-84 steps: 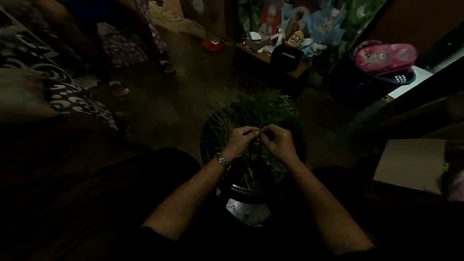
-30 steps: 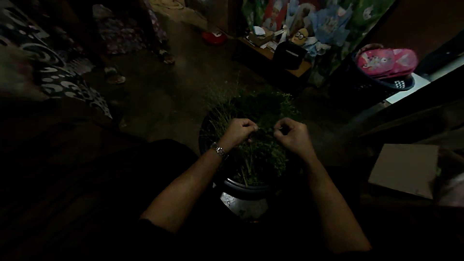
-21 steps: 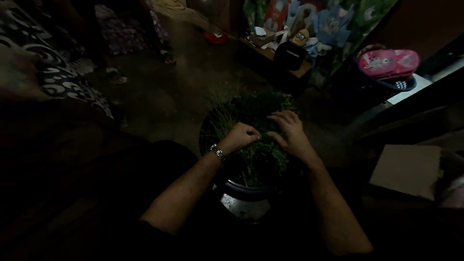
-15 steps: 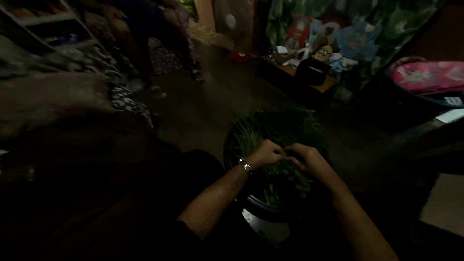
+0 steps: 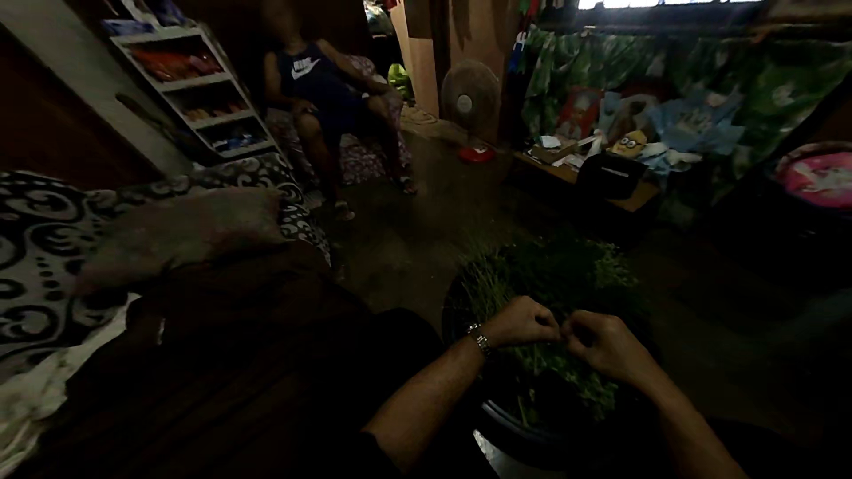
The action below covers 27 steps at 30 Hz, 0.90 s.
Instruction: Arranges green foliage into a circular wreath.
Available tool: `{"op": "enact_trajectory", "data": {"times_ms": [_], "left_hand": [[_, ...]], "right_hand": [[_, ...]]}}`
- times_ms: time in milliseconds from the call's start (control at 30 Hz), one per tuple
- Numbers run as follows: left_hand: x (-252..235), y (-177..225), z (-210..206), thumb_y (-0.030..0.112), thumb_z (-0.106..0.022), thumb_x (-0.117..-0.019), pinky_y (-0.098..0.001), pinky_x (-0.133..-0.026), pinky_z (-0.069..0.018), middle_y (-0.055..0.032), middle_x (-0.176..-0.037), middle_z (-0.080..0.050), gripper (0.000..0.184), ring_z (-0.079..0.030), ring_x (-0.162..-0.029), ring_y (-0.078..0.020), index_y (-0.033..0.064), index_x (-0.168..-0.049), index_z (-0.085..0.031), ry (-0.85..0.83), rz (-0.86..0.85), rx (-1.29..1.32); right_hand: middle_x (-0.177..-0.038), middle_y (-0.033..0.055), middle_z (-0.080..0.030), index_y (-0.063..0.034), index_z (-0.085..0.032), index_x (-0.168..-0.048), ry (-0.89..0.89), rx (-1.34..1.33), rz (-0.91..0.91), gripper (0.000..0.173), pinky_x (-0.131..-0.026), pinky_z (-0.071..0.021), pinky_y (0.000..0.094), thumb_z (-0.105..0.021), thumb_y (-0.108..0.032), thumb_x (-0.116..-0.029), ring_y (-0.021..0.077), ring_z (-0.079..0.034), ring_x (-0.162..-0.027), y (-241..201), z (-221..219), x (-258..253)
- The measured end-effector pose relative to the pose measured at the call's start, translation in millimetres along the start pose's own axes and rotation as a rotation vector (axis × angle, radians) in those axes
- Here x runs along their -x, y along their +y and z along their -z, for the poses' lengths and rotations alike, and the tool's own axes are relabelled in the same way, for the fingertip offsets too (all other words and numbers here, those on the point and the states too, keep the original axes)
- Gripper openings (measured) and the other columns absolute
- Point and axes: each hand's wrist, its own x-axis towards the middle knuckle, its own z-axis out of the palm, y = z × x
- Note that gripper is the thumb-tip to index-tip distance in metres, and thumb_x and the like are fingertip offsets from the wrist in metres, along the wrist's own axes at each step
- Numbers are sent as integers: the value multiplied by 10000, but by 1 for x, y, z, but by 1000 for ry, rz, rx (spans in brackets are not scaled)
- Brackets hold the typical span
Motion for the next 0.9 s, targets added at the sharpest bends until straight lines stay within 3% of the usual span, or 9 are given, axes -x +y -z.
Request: {"op": "enact_trajectory", "data": {"times_ms": [133,200,267,333,367,467,600,733,900], "left_hand": [[2,0,7,127,-644,-987,-332,-799,-493,-134,-936,-695,200,-611,-840,-143,-56,-1003,-723,55,48,-60],[7,-1,16,131,-643,-993,-294,-798,-487,-118,-954,-691,199,-598,-844,-109,-50,-1024,-722,107,71,-29],[10,-5,19,127,-652,-988,-237,-752,-478,-74,-915,-684,178,-578,-797,-49,-35,-1000,-724,149,71,14],[9,-7,15,124,-645,-990,-234,-751,-472,-75,-918,-682,180,-569,-795,-45,-39,-1003,-721,140,73,36],[8,-7,13,124,-642,-995,-234,-760,-472,-78,-926,-681,182,-570,-806,-48,-41,-1008,-718,132,77,44],[5,-3,8,133,-638,-997,-234,-767,-473,-68,-934,-681,190,-575,-816,-45,-39,-1016,-718,133,86,75],[7,2,10,143,-636,-1001,-204,-682,-440,-18,-895,-666,171,-540,-744,-11,-8,-1004,-717,138,140,145],[11,5,16,132,-600,-1019,-243,-786,-470,-53,-995,-679,192,-570,-840,-40,-20,-1072,-704,126,197,138],[2,-8,10,103,-616,-1012,-256,-772,-490,-32,-916,-689,148,-586,-804,-45,-1,-998,-721,174,139,186]], "right_hand": [[-874,173,-684,43,-704,-1003,98,5,-65,117,-704,-554,437,-672,6,-896,252,-649,-747,5,12,3],[-871,169,-687,42,-707,-1003,205,16,-26,110,-688,-546,414,-658,-2,-914,227,-642,-735,19,20,4],[-1018,189,-697,39,-718,-1047,283,37,66,144,-810,-569,445,-643,-47,-958,268,-678,-896,33,22,1],[-1240,236,-659,26,-724,-1152,257,47,167,263,-1006,-494,565,-643,-161,-985,410,-613,-1174,40,14,-4],[-1279,231,-648,9,-715,-1191,218,35,179,300,-1028,-484,573,-664,-202,-983,416,-600,-1210,37,8,-6],[-1118,189,-692,9,-687,-1176,129,-17,184,284,-851,-585,436,-727,-152,-946,276,-691,-936,23,-14,-8],[-909,134,-710,18,-706,-1038,216,-33,192,137,-716,-579,297,-640,-75,-962,156,-670,-752,17,-24,-5],[-852,163,-691,60,-699,-1012,250,-34,176,154,-660,-546,301,-619,-46,-933,164,-633,-703,6,-17,-1],[-818,115,-668,27,-699,-998,204,-111,-33,118,-631,-542,310,-712,-43,-904,132,-609,-665,5,-3,2]]}}
